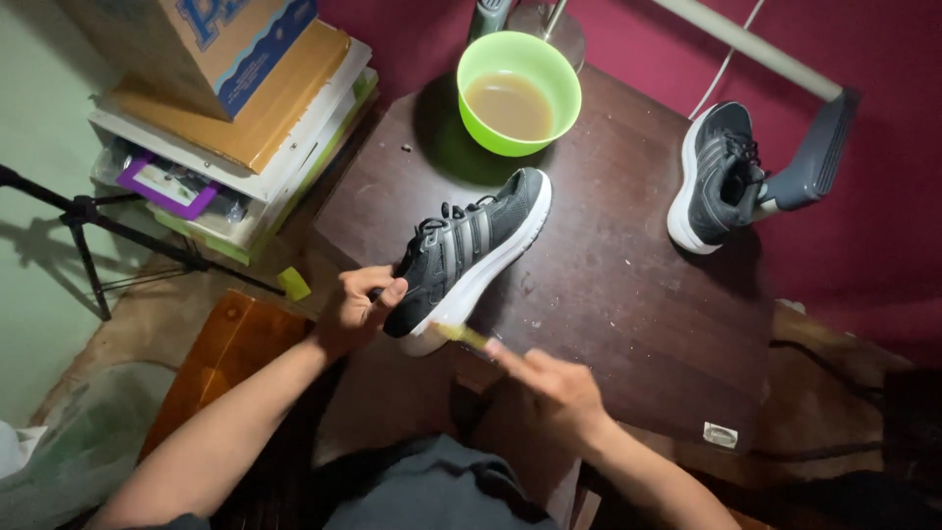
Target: Cleaning a sneaker with a toothbrush and soapy water, then unlacing it on a workbench.
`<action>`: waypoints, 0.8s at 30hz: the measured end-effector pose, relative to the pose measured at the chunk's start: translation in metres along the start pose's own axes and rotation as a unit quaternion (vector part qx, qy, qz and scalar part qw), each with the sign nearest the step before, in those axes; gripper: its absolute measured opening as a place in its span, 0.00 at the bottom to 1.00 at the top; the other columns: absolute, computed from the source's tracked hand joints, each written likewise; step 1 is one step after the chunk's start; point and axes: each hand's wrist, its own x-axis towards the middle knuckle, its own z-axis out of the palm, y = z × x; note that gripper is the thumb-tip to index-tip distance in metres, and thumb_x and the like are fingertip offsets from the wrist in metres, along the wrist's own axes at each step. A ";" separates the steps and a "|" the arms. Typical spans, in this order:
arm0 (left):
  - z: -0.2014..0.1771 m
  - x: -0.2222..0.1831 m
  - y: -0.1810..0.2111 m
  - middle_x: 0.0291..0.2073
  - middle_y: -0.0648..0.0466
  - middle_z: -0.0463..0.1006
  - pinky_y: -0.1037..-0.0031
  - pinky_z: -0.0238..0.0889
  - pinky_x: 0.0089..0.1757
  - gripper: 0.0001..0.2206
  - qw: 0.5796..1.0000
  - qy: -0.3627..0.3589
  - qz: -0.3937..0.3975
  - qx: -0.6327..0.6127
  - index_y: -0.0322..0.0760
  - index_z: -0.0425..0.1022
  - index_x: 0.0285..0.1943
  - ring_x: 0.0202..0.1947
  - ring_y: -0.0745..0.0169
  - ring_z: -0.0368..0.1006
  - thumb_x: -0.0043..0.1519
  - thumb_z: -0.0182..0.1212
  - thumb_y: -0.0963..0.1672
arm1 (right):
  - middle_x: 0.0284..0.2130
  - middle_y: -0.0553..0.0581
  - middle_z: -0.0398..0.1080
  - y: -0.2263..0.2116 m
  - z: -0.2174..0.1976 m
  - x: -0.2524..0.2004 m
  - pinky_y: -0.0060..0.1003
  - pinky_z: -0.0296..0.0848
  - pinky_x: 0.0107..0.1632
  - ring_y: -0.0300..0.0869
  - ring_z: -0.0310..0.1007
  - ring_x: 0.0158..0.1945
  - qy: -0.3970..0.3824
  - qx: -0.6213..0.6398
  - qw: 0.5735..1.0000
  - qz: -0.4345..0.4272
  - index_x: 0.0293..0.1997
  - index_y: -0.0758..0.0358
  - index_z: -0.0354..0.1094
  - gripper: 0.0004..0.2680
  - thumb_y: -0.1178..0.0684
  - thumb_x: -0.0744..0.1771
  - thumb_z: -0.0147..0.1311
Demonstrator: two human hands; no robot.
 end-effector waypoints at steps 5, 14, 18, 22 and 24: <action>0.001 -0.005 -0.009 0.18 0.51 0.72 0.71 0.65 0.31 0.23 1.000 0.016 -0.017 -0.015 0.39 0.71 0.17 0.21 0.64 0.67 0.69 0.58 0.49 | 0.21 0.49 0.59 0.045 -0.008 0.013 0.39 0.70 0.27 0.45 0.66 0.23 0.075 -0.084 0.993 0.041 0.68 0.40 0.65 0.21 0.56 0.66 0.42; -0.002 -0.008 -0.014 0.23 0.49 0.79 0.68 0.70 0.35 0.22 0.999 -0.007 -0.029 0.040 0.40 0.74 0.19 0.25 0.55 0.76 0.69 0.56 0.50 | 0.24 0.49 0.62 0.059 -0.013 0.008 0.38 0.72 0.30 0.44 0.70 0.27 0.048 -0.113 0.991 0.053 0.72 0.39 0.61 0.27 0.56 0.62 0.48; -0.006 -0.007 -0.033 0.24 0.48 0.80 0.66 0.73 0.39 0.21 0.998 -0.014 -0.018 0.059 0.39 0.77 0.21 0.31 0.48 0.81 0.68 0.57 0.50 | 0.22 0.44 0.63 -0.037 -0.014 0.003 0.34 0.74 0.25 0.41 0.70 0.20 -0.009 -0.033 0.999 -0.030 0.65 0.34 0.67 0.22 0.53 0.64 0.46; -0.006 -0.002 -0.017 0.24 0.49 0.81 0.65 0.72 0.39 0.21 0.999 -0.008 -0.022 0.049 0.40 0.77 0.20 0.32 0.48 0.81 0.68 0.57 0.50 | 0.19 0.50 0.59 0.069 -0.013 0.024 0.38 0.69 0.22 0.45 0.66 0.17 0.087 -0.117 0.989 0.004 0.64 0.45 0.71 0.19 0.56 0.66 0.45; -0.003 0.003 -0.002 0.24 0.48 0.80 0.67 0.73 0.38 0.19 0.997 -0.008 0.004 0.077 0.40 0.76 0.21 0.34 0.46 0.82 0.67 0.59 0.48 | 0.20 0.57 0.57 0.109 -0.029 0.026 0.47 0.69 0.28 0.53 0.67 0.22 0.148 -0.081 0.977 0.131 0.71 0.43 0.64 0.23 0.59 0.66 0.44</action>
